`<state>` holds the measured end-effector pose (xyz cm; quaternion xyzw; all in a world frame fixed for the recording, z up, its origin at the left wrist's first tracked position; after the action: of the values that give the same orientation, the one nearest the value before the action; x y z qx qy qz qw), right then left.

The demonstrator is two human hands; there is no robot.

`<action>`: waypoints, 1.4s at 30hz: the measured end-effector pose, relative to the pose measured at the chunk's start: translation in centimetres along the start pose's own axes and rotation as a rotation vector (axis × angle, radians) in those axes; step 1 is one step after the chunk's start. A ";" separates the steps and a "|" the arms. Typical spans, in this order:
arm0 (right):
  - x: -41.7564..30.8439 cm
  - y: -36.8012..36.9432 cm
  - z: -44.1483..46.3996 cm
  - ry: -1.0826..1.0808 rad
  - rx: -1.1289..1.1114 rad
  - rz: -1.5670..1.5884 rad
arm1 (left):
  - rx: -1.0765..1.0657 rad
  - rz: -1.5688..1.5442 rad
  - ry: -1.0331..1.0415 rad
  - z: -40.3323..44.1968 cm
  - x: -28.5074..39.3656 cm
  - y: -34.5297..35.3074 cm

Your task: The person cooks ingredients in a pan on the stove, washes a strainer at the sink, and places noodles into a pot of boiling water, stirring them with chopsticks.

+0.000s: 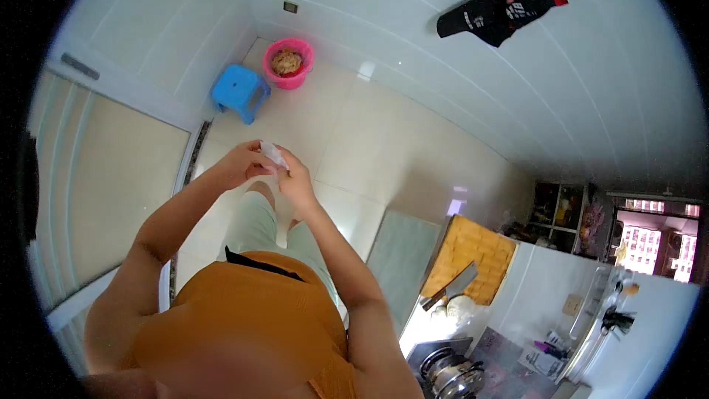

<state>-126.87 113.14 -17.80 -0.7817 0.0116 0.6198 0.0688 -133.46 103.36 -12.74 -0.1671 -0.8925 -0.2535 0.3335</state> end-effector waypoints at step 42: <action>16.9 48.6 -56.0 0.749 2.321 1.492 | -1.980 1.872 0.385 -19.3 -47.7 12.4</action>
<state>-73.86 59.33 -26.30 -0.2096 0.9215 -0.0892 0.3147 -83.37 96.43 -28.48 -0.8285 0.1635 -0.4796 0.2382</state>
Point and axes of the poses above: each hand's wrist, its own z-axis towards the middle knuckle, its own y-axis out of the palm, x = y × z, the point moved 8 cm from there along z, towards the middle knuckle, and after that the axes turned 3 degrees about x, right-handed, at the moved point
